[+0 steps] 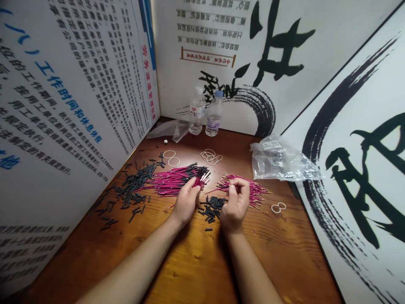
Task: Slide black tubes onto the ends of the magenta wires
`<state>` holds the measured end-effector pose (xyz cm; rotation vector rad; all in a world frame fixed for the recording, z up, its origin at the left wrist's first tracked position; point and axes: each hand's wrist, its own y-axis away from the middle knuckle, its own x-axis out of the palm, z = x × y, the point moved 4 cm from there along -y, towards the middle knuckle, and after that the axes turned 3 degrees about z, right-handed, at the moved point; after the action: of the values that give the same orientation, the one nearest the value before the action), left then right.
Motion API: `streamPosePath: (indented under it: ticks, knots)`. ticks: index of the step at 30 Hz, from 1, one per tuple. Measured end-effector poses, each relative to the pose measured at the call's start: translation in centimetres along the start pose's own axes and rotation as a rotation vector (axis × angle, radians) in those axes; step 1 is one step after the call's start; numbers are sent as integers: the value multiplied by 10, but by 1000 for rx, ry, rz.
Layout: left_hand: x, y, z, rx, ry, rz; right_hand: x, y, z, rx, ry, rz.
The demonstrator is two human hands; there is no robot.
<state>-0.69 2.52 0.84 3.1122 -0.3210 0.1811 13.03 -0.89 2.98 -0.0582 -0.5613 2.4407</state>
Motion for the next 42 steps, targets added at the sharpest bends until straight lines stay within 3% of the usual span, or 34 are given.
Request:
streamPosePath:
  ticks: [3, 8, 14, 21, 29, 36, 42]
  knots:
    - [2, 0, 2, 38, -8, 56, 6, 6, 2, -47, 75, 72]
    - [3, 1, 3, 71, -57, 95, 9, 12, -1, 17, 25, 132]
    - [2, 2, 1, 41, -64, 56, 11, 13, -1, 26, 31, 130]
    - [8, 2, 8, 43, -1, 168, 15, 15, -2, 33, 72, 146]
    - [8, 5, 5, 19, -25, 152, 17, 15, -2, -56, 183, 175]
    - [12, 4, -3, 68, 63, 225, 18, 16, -8, 7, 204, 231]
    - [9, 3, 2, -33, 111, 119, 20, 19, -10, 45, 189, 295]
